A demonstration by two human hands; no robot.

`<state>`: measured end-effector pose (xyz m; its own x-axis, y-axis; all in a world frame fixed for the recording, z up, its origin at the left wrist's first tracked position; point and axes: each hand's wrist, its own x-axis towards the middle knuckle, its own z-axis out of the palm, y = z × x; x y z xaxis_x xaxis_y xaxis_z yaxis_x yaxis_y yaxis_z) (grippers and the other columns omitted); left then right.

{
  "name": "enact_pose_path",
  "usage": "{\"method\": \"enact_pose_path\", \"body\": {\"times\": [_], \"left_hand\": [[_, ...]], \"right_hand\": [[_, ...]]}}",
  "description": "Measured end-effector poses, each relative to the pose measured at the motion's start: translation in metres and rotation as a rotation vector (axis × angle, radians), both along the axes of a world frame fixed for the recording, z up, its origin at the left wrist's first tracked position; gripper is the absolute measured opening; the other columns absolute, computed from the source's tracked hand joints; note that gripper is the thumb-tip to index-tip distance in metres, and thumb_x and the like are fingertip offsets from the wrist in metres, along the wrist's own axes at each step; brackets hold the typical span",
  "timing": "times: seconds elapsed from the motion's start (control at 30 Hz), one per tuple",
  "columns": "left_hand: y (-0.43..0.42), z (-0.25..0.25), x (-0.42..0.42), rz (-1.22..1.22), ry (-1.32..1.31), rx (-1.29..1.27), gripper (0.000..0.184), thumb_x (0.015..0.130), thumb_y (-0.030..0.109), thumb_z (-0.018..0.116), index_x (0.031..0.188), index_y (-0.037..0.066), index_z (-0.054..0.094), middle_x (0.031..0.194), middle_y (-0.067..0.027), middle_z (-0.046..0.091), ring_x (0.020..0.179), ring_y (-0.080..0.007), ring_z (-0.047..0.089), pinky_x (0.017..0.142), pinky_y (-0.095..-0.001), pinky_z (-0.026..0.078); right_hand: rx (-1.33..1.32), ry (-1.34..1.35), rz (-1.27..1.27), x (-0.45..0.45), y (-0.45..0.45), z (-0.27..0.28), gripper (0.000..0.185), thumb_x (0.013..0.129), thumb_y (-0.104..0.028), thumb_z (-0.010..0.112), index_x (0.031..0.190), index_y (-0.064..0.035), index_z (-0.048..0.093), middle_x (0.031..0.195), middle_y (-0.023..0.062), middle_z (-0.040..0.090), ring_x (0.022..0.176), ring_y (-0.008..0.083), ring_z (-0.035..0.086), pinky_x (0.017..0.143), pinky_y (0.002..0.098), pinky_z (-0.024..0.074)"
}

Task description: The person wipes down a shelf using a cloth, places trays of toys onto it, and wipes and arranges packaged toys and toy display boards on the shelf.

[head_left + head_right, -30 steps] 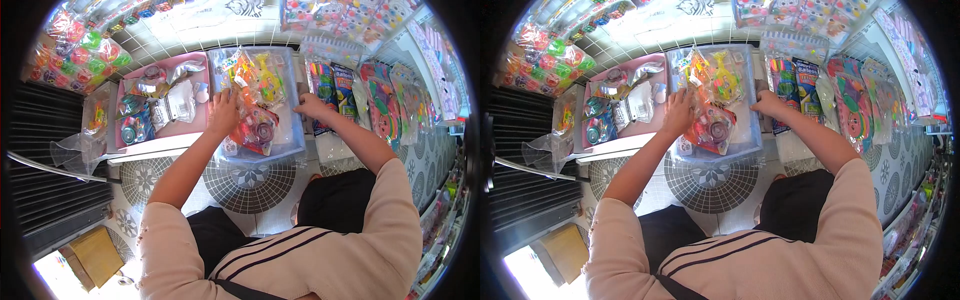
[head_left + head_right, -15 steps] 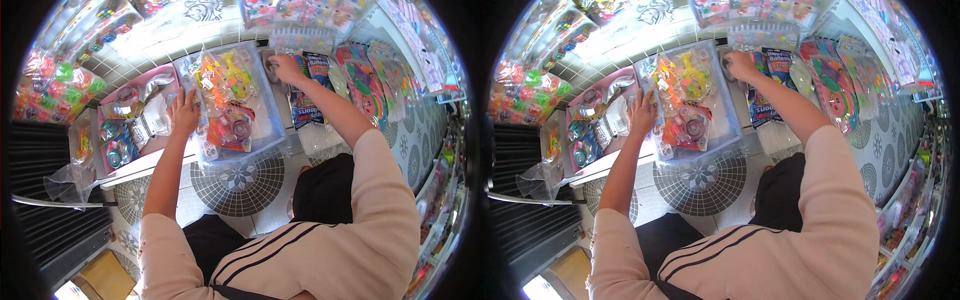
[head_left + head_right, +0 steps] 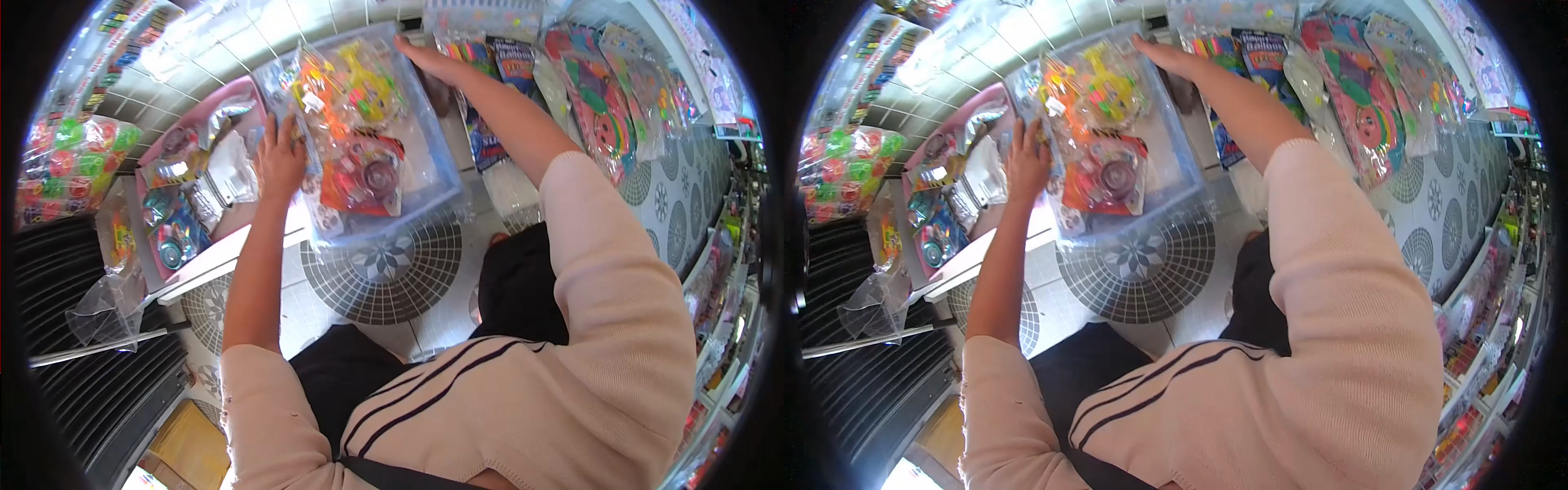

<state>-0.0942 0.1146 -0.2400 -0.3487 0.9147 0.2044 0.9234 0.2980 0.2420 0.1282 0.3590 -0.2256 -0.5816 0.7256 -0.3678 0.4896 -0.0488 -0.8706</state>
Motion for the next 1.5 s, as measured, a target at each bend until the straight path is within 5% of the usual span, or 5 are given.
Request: {"method": "enact_pose_path", "body": {"times": [0.17,0.37,0.7,1.03,1.5], "left_hand": [[0.002,-0.002,-0.001,0.007,-0.036,0.012,0.049,0.084,0.026,0.052,0.131,0.024,0.042,0.143,-0.0106,0.03,0.122,-0.035,0.04,0.099,-0.0464,0.034],[0.004,-0.01,-0.007,-0.029,-0.031,0.044,0.049,0.084,0.026,0.051,0.132,0.025,0.041,0.143,-0.0117,0.03,0.122,-0.036,0.04,0.098,-0.0452,0.036],[0.003,-0.003,-0.004,-0.046,-0.054,0.041,0.047,0.084,0.023,0.051,0.13,0.023,0.043,0.14,-0.0137,0.033,0.119,-0.0381,0.043,0.097,-0.0441,0.038],[0.003,-0.005,-0.003,-0.04,-0.079,0.037,0.049,0.083,0.021,0.053,0.131,0.023,0.041,0.141,-0.0127,0.032,0.119,-0.0373,0.043,0.097,-0.0443,0.038],[0.002,0.005,0.003,0.007,-0.094,-0.038,0.049,0.084,0.023,0.053,0.132,0.022,0.042,0.141,-0.0106,0.033,0.12,-0.0345,0.041,0.099,-0.0423,0.037]], "right_hand": [[0.215,-0.115,0.237,0.028,-0.011,-0.04,0.086,0.082,-0.074,0.025,0.123,-0.0037,0.053,0.121,0.0217,0.053,0.112,0.0335,0.051,0.094,0.0409,0.0382],[0.772,-0.061,0.441,0.111,-0.113,-0.036,0.061,0.076,-0.041,0.066,0.115,0.003,0.049,0.104,0.0247,0.057,0.098,0.0344,0.056,0.088,0.0404,0.042],[0.336,-0.248,0.599,0.127,-0.085,0.026,0.044,0.073,-0.024,0.069,0.108,-0.0001,0.058,0.102,0.0173,0.061,0.098,0.0273,0.059,0.083,0.0342,0.045],[0.959,-0.81,-0.115,0.217,-0.015,0.035,0.024,0.071,-0.01,0.059,0.094,-0.0049,0.064,0.097,0.0145,0.062,0.095,0.0314,0.057,0.079,0.0396,0.0463],[0.981,-0.467,0.37,0.135,-0.078,0.014,0.064,0.072,-0.038,0.068,0.123,-0.0065,0.048,0.119,0.0184,0.046,0.109,0.0349,0.045,0.092,0.0443,0.0385]]}}
